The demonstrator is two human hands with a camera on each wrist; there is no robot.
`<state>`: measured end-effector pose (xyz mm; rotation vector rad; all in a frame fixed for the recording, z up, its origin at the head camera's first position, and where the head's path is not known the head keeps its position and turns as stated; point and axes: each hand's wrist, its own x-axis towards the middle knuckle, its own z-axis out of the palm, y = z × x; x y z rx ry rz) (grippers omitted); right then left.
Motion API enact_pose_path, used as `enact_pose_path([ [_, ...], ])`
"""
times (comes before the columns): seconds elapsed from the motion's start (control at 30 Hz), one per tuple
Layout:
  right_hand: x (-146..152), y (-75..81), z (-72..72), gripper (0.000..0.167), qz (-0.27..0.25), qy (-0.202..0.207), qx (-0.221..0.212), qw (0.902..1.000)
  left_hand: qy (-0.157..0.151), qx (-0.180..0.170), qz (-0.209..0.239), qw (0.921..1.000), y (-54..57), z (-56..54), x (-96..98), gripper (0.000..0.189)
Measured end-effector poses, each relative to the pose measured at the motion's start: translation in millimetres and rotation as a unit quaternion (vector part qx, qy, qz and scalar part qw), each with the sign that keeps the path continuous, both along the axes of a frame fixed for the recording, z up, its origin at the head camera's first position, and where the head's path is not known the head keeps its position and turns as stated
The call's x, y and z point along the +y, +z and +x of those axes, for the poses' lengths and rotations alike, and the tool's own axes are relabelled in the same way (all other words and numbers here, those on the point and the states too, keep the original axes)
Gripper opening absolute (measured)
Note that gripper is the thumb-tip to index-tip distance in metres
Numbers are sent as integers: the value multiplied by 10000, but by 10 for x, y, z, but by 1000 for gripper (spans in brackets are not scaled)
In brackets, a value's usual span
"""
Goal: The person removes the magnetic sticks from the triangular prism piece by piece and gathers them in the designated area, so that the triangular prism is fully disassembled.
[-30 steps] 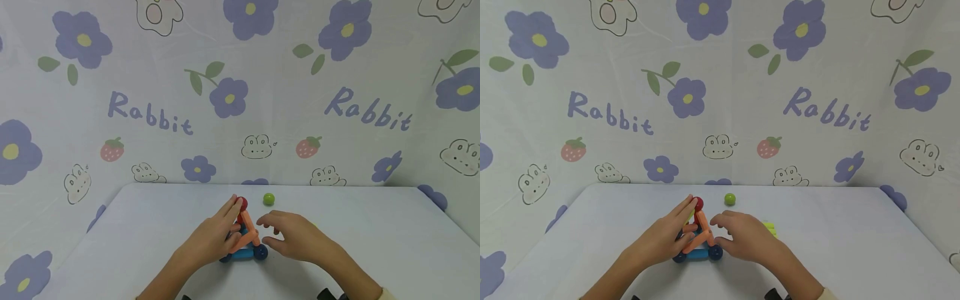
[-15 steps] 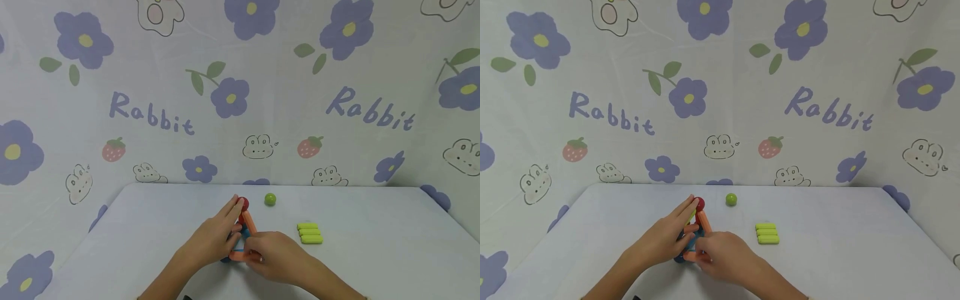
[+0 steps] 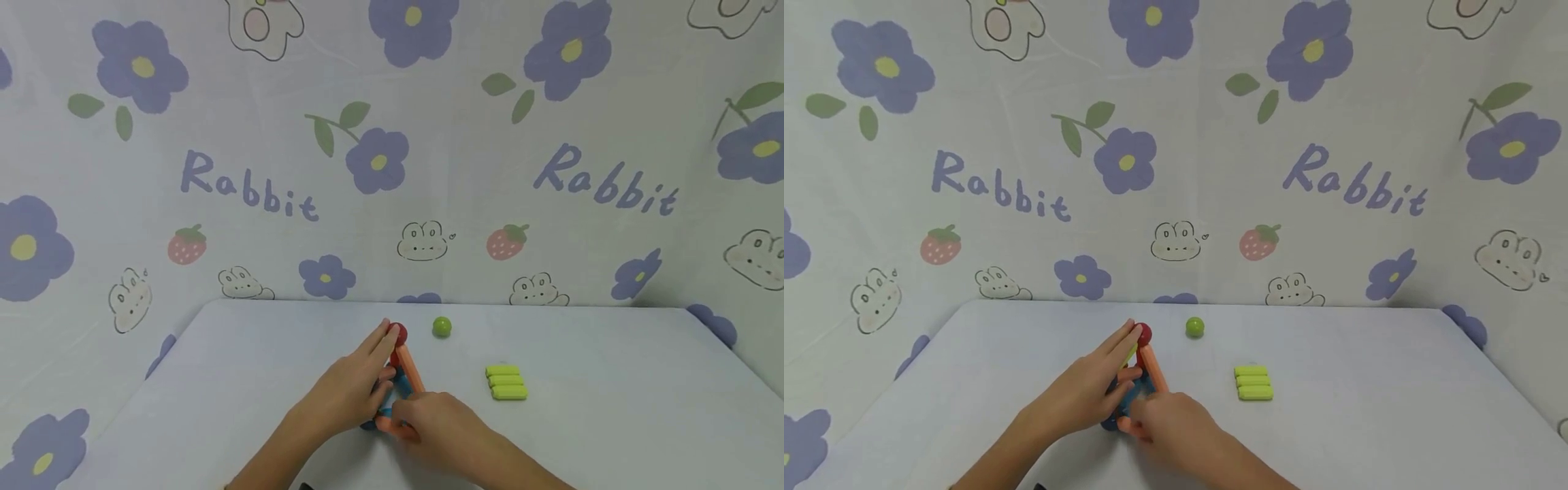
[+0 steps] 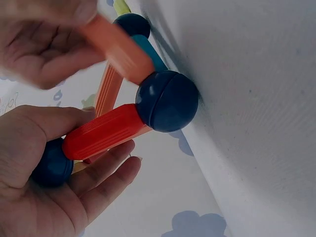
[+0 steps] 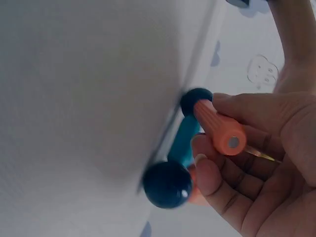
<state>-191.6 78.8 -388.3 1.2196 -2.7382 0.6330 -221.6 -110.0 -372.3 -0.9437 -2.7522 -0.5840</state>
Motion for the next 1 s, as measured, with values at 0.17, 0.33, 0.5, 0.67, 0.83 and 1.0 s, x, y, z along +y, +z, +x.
enact_pose_path([
  [0.17,-5,-69,40,45,176,71,-120,9997,-3,118,-106,9999,4,-21,0,71],
  [0.33,113,-54,55,43,218,-122,-564,9981,76,8,-172,9998,3,-14,15,71],
  [0.5,383,4,89,16,474,-449,-1430,9876,81,-92,-190,9997,-4,4,42,72],
  [0.67,700,78,95,14,778,-845,-1534,9815,96,65,-156,9998,19,15,23,71],
  [0.83,1075,140,120,30,1070,-1673,-1470,9690,47,97,-133,9999,17,16,13,71],
  [1.0,1526,176,31,38,1675,-2383,-994,9515,45,67,-112,9999,4,14,17,70],
])
